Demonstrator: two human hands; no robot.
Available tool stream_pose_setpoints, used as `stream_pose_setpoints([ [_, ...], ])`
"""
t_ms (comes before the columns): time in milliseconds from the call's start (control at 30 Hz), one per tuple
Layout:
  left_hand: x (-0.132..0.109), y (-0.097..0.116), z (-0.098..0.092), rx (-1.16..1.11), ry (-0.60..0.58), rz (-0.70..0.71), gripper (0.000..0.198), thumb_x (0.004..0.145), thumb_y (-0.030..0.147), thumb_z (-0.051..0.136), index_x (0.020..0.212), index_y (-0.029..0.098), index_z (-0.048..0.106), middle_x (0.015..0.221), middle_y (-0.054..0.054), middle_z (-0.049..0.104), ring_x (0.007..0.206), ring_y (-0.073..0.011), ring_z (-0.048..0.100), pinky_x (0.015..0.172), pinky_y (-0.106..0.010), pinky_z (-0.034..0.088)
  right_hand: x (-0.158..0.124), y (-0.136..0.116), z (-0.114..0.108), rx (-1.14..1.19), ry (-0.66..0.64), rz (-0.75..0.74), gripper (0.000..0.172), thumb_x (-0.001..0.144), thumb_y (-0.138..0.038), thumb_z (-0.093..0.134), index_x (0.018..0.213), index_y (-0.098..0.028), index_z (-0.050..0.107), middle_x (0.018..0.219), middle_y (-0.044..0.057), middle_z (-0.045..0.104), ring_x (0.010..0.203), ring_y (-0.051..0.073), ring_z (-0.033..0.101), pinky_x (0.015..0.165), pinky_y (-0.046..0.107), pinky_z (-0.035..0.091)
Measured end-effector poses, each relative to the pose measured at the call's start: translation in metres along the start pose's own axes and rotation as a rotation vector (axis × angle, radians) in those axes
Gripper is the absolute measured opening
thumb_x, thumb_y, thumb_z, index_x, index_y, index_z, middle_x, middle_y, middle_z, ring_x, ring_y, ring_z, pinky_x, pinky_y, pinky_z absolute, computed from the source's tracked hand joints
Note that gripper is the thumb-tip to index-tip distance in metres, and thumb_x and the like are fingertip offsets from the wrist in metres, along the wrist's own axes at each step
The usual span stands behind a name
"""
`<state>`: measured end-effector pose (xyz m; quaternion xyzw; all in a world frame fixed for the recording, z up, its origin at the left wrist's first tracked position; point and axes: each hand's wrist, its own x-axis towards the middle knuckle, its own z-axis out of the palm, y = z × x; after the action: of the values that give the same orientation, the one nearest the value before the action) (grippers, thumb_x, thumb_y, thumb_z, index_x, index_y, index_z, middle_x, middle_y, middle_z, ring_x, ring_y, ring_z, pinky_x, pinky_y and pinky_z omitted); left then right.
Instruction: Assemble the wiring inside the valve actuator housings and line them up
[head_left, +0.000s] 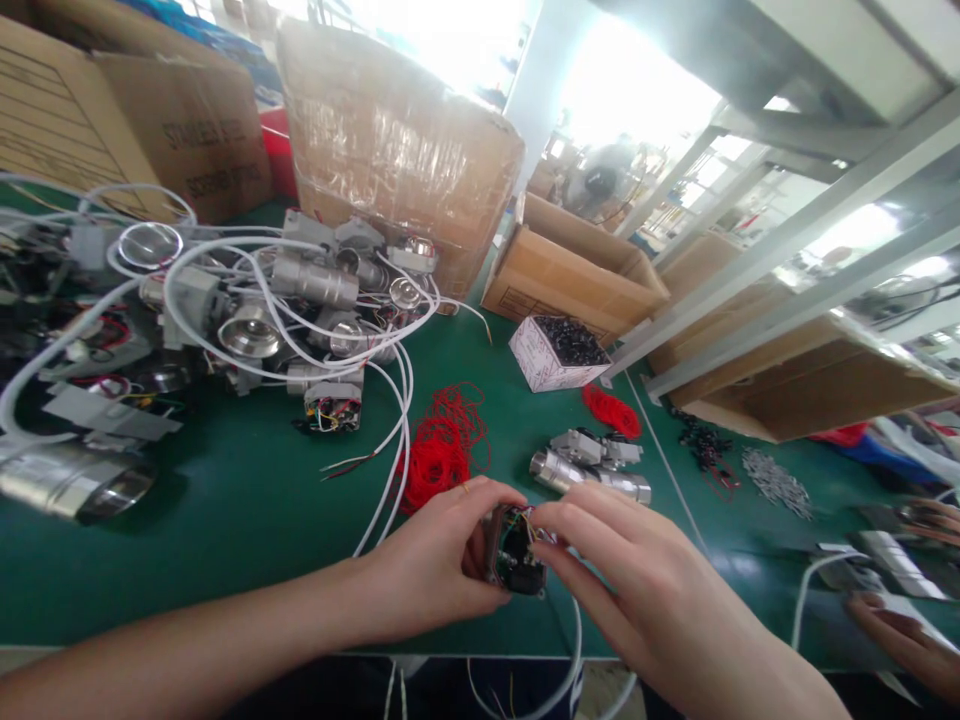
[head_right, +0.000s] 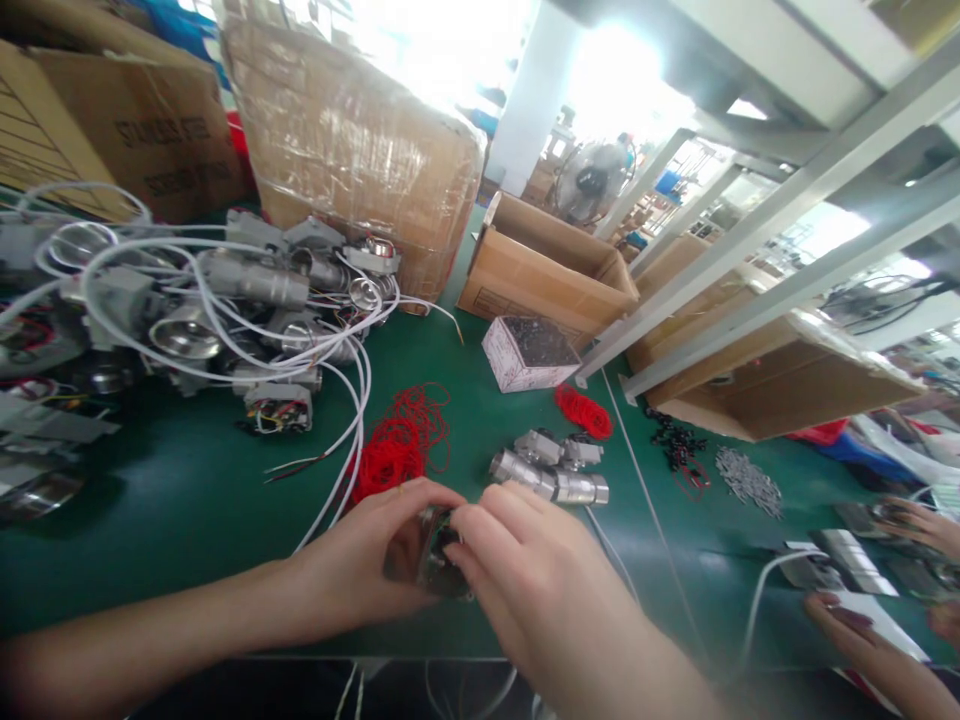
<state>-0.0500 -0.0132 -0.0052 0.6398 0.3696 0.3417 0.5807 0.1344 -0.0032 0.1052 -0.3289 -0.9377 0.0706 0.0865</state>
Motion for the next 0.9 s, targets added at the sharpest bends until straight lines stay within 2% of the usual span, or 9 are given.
stream_pose_setpoints([
  [100, 0.0, -0.002, 0.0, -0.02, -0.004, -0.002, 0.061, 0.068, 0.01, 0.079, 0.124, 0.025, 0.06, 0.109, -0.002, 0.062, 0.077, -0.0144, 0.065, 0.059, -0.021, 0.051, -0.004, -0.001, 0.003, 0.063, -0.027, -0.048, 0.032, 0.1, -0.002, 0.04, 0.094, -0.015, 0.068, 0.085, 0.007, 0.067, 0.073, 0.017, 0.061, 0.063, 0.026, 0.051],
  [267, 0.001, -0.001, 0.0, -0.027, 0.004, -0.018, 0.063, 0.067, 0.007, 0.078, 0.124, 0.025, 0.059, 0.107, -0.001, 0.06, 0.072, -0.0121, 0.063, 0.058, -0.021, 0.051, 0.002, -0.004, 0.01, -0.067, -0.088, -0.067, 0.027, 0.09, 0.006, 0.051, 0.081, -0.015, 0.065, 0.082, 0.006, 0.067, 0.069, 0.018, 0.058, 0.058, 0.028, 0.048],
  [433, 0.002, 0.002, -0.001, -0.015, -0.001, -0.017, 0.062, 0.066, 0.004, 0.074, 0.123, 0.023, 0.06, 0.106, -0.002, 0.063, 0.075, -0.014, 0.064, 0.058, -0.021, 0.05, 0.011, -0.009, 0.006, -0.183, -0.154, -0.153, 0.019, 0.089, 0.002, 0.06, 0.081, -0.014, 0.066, 0.081, 0.006, 0.067, 0.067, 0.018, 0.057, 0.061, 0.032, 0.049],
  [600, 0.002, 0.003, -0.001, -0.023, 0.006, -0.016, 0.061, 0.064, 0.005, 0.074, 0.121, 0.023, 0.062, 0.105, -0.002, 0.064, 0.082, -0.0184, 0.065, 0.064, -0.024, 0.052, 0.013, -0.012, 0.008, -0.216, -0.199, -0.134, 0.017, 0.089, 0.0, 0.061, 0.082, -0.014, 0.065, 0.081, 0.006, 0.067, 0.067, 0.018, 0.057, 0.061, 0.032, 0.048],
  [800, 0.003, 0.005, -0.002, -0.023, 0.006, -0.037, 0.061, 0.065, 0.005, 0.074, 0.122, 0.023, 0.061, 0.103, -0.002, 0.064, 0.074, -0.0154, 0.064, 0.059, -0.022, 0.049, 0.014, -0.012, 0.013, -0.272, -0.237, -0.142, 0.012, 0.085, -0.002, 0.067, 0.082, -0.014, 0.066, 0.082, 0.006, 0.068, 0.069, 0.02, 0.058, 0.061, 0.033, 0.049],
  [900, 0.003, 0.005, -0.002, -0.04, 0.008, -0.066, 0.061, 0.065, 0.007, 0.076, 0.122, 0.022, 0.06, 0.101, -0.001, 0.063, 0.067, -0.0126, 0.062, 0.055, -0.021, 0.048, 0.01, -0.004, 0.006, -0.234, -0.183, -0.143, 0.014, 0.088, -0.002, 0.066, 0.081, -0.014, 0.065, 0.078, 0.005, 0.065, 0.068, 0.02, 0.058, 0.06, 0.032, 0.048],
])
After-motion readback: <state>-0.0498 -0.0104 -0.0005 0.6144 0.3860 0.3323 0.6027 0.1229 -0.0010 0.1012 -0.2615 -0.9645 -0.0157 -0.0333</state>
